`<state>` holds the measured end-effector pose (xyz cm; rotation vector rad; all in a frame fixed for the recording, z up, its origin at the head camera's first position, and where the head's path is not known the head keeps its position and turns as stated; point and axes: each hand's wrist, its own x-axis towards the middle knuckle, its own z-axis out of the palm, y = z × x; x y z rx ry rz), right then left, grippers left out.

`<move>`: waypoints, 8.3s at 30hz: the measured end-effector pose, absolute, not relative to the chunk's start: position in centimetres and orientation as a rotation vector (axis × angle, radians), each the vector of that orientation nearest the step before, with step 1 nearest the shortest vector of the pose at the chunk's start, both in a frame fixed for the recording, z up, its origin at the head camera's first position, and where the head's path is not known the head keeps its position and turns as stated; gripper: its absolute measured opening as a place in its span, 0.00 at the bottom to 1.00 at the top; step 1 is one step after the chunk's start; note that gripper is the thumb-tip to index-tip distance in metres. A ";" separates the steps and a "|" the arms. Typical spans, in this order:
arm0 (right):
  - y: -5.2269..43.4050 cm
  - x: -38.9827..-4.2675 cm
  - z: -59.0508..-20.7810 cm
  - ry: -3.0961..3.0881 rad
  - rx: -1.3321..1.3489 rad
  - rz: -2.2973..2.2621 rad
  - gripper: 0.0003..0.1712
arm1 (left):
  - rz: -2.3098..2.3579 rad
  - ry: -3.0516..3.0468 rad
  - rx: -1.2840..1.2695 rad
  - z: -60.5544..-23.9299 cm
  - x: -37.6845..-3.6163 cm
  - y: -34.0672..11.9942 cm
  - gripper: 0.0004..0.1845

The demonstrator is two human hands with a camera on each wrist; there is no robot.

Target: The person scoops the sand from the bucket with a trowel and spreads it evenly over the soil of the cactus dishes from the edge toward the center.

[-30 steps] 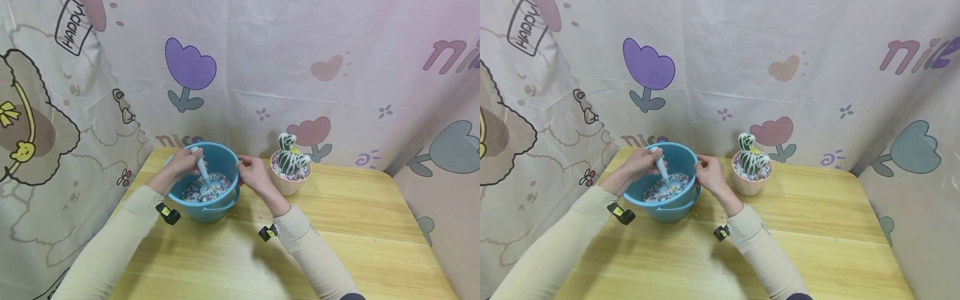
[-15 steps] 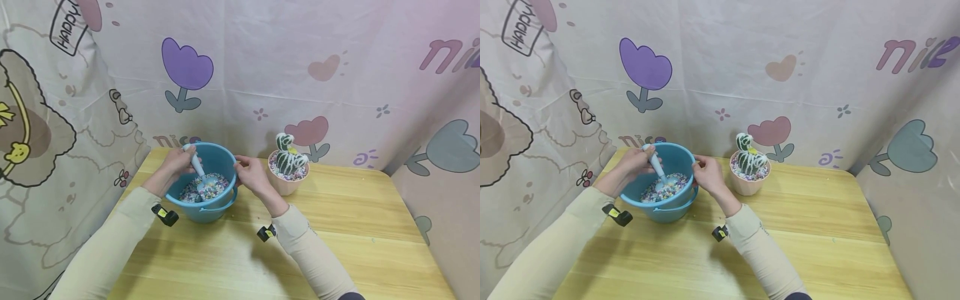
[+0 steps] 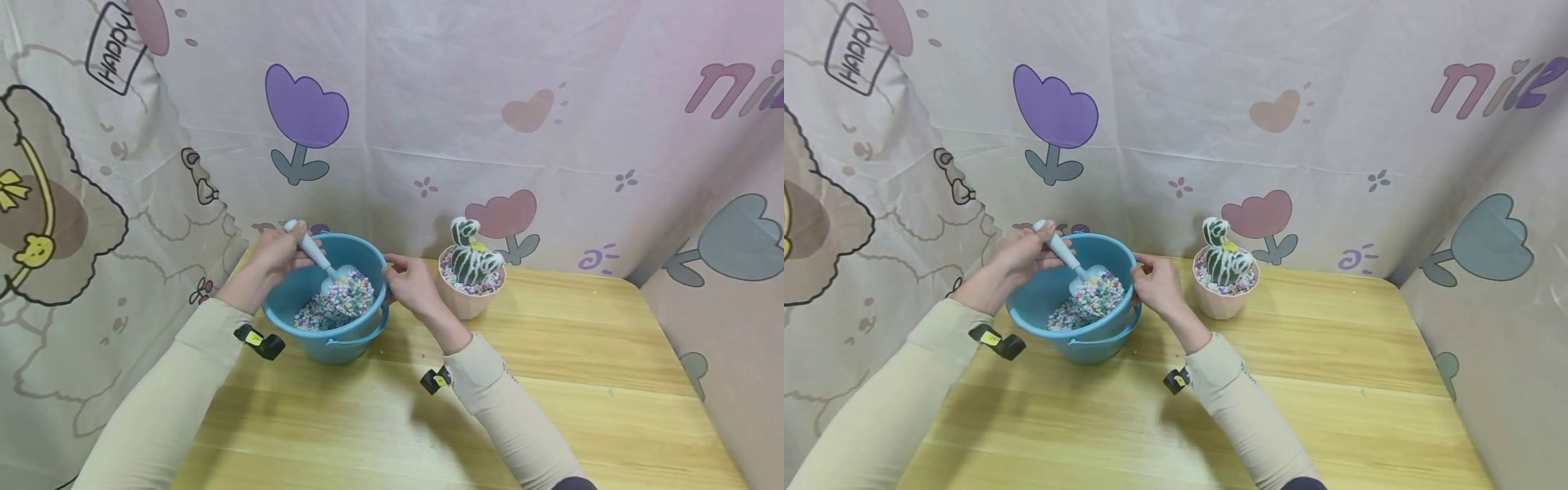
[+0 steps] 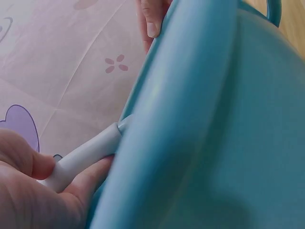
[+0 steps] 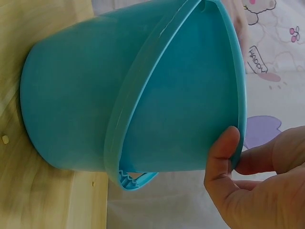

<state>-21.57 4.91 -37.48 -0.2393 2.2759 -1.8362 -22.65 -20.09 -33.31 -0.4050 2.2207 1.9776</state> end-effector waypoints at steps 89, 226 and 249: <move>23.8 -22.7 -39.5 2.423 0.315 -2.080 0.18 | 2.384 1.761 -0.588 -32.2 -28.0 -9.3 0.33; 22.4 -26.5 -42.3 2.421 0.455 -1.862 0.22 | 2.229 1.973 -0.560 -33.1 -28.5 -7.3 0.33; 22.1 -26.1 -42.0 2.367 0.436 -1.902 0.22 | 2.247 1.962 -0.549 -33.0 -28.4 -6.9 0.33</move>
